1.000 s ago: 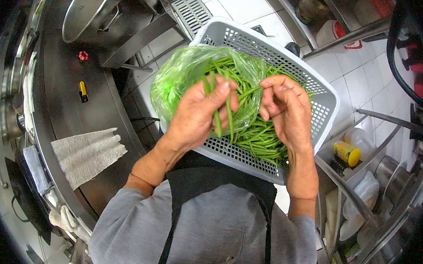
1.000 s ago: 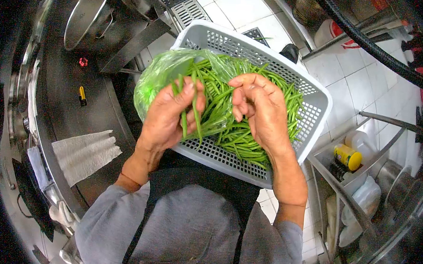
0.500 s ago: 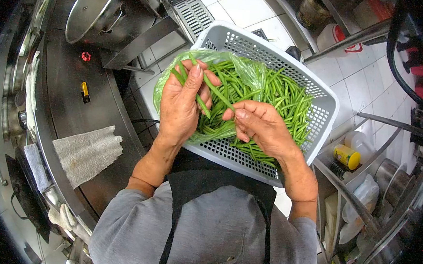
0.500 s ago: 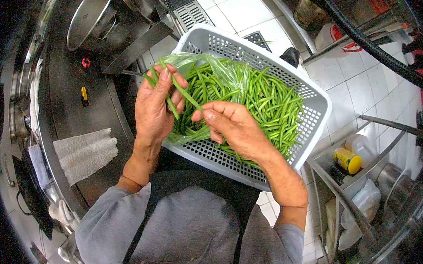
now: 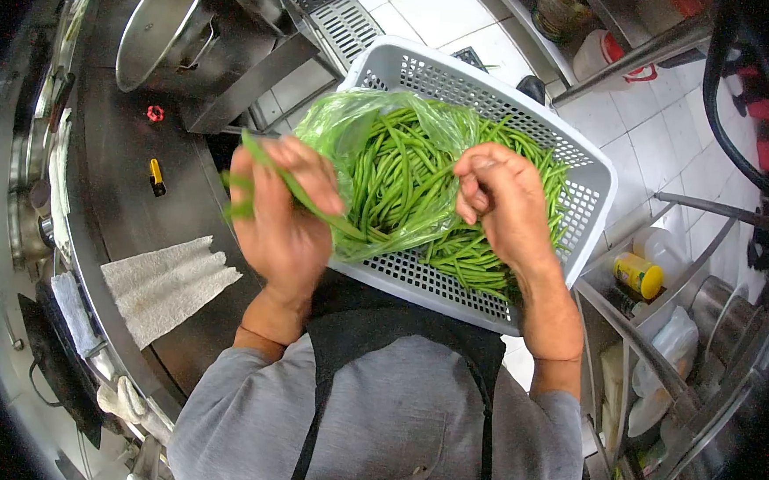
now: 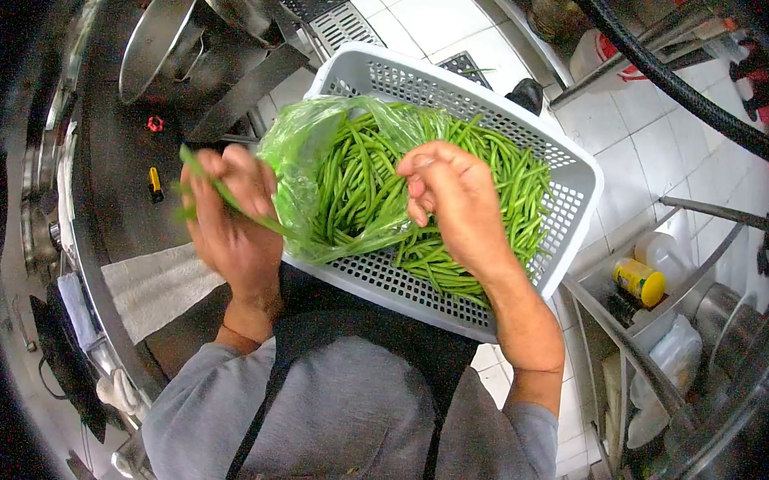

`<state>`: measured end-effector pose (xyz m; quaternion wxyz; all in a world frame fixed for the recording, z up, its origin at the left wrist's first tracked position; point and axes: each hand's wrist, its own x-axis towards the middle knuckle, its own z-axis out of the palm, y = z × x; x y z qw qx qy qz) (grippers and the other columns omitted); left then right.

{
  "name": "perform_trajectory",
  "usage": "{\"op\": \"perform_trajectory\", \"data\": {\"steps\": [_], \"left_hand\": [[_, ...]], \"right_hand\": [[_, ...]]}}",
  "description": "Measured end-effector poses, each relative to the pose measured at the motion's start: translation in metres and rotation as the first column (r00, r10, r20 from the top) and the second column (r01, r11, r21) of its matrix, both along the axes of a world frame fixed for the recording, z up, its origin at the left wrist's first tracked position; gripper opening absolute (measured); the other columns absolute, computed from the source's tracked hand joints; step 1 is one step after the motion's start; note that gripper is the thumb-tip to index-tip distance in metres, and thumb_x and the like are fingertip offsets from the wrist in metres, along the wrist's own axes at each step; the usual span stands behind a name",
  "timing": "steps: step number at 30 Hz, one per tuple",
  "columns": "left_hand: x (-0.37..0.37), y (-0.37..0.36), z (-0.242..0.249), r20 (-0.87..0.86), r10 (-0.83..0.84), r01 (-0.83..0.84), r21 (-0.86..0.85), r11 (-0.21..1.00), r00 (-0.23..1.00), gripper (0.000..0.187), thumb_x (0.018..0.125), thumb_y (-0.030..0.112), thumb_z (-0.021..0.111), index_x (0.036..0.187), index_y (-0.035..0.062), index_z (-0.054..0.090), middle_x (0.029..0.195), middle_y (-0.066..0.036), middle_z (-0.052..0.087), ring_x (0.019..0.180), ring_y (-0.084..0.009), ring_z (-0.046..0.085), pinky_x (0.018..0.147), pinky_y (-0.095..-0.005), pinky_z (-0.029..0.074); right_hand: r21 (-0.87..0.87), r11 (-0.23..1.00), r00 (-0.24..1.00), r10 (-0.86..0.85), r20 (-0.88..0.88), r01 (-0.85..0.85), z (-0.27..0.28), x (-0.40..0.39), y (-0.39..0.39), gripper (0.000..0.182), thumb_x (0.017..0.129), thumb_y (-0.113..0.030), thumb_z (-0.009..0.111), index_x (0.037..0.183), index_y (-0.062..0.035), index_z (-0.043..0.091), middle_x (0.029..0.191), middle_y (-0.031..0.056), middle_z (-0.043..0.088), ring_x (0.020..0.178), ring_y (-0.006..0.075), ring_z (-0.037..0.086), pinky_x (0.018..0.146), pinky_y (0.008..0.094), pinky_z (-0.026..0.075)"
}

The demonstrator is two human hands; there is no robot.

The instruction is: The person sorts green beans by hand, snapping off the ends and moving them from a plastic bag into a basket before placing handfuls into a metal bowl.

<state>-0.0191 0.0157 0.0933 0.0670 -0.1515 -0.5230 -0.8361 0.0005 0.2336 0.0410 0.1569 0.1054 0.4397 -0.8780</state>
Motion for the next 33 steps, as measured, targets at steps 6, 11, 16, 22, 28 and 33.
{"op": "perform_trajectory", "data": {"steps": [6, 11, 16, 22, 28, 33], "left_hand": [[-0.005, -0.019, 0.006, 0.566, -0.169, 0.153, 0.076, 0.985, 0.807, 0.020, 0.104, 0.022, 0.037, 0.107, 0.0052, 0.047, 0.074, -0.007, 0.052, 0.066, -0.0226, 0.059, 0.072, -0.0467, 0.057], [0.000, 0.020, -0.033, 0.236, 0.026, 0.164, -0.748, 0.643, 0.972, 0.021, 0.096, 0.021, 0.058, 0.104, 0.0013, 0.059, 0.078, -0.008, 0.060, 0.062, -0.0197, 0.061, 0.055, -0.0318, 0.050], [-0.006, 0.045, -0.041, 0.218, -0.063, 0.227, -0.938, 0.263, 0.974, 0.023, 0.086, 0.019, 0.070, 0.093, -0.0028, 0.065, 0.065, -0.015, 0.062, 0.057, -0.0143, 0.058, 0.056, -0.0309, 0.046], [-0.011, 0.034, -0.039, 0.197, -0.053, 0.203, -0.911, 0.360, 0.979, 0.021, 0.084, 0.017, 0.071, 0.089, -0.0032, 0.066, 0.068, -0.017, 0.064, 0.059, -0.0226, 0.063, 0.058, -0.0340, 0.048], [-0.009, 0.038, -0.046, 0.268, -0.155, 0.289, -0.948, 0.133, 0.951, 0.021, 0.084, 0.018, 0.071, 0.086, -0.0024, 0.065, 0.066, -0.016, 0.062, 0.057, -0.0238, 0.061, 0.055, -0.0366, 0.046], [-0.012, 0.034, -0.025, 0.235, -0.098, 0.254, -0.914, 0.316, 0.967, 0.022, 0.084, 0.018, 0.070, 0.084, -0.0023, 0.063, 0.070, -0.021, 0.061, 0.061, -0.0350, 0.061, 0.056, -0.0391, 0.046]], "right_hand": [[-0.296, 0.947, 0.988, -0.143, -0.052, 0.121, 0.004, 0.000, 0.015, 0.016, 0.087, -0.007, 0.042, 0.089, 0.0014, 0.055, 0.083, 0.0143, 0.060, 0.060, 0.0168, 0.053, 0.058, 0.0346, 0.052], [-0.303, 0.944, 0.981, -0.169, -0.099, 0.132, -0.004, -0.005, 0.028, 0.015, 0.087, -0.007, 0.042, 0.086, 0.0011, 0.055, 0.075, 0.0083, 0.054, 0.056, 0.0109, 0.046, 0.050, 0.0280, 0.042], [0.276, 0.949, 0.982, -0.117, -0.148, 0.154, 0.014, 0.001, 0.030, 0.019, 0.091, -0.009, 0.047, 0.093, 0.0009, 0.062, 0.063, -0.0026, 0.049, 0.053, 0.0031, 0.038, 0.046, 0.0212, 0.031], [0.707, 0.667, 0.956, -0.025, -0.291, 0.233, 0.007, 0.001, 0.016, 0.018, 0.092, -0.004, 0.054, 0.103, 0.0015, 0.067, 0.060, -0.0058, 0.044, 0.053, 0.0025, 0.036, 0.046, 0.0229, 0.029], [0.732, 0.659, 0.974, -0.006, -0.226, 0.174, 0.010, -0.001, 0.018, 0.019, 0.095, -0.009, 0.055, 0.105, 0.0017, 0.066, 0.068, -0.0055, 0.050, 0.060, 0.0020, 0.040, 0.053, 0.0208, 0.033], [0.904, 0.397, 0.921, 0.272, -0.280, 0.157, 0.014, -0.003, 0.019, 0.017, 0.090, -0.011, 0.058, 0.100, 0.0006, 0.067, 0.067, 0.0215, 0.061, 0.058, 0.0330, 0.063, 0.057, 0.0406, 0.049]]}}
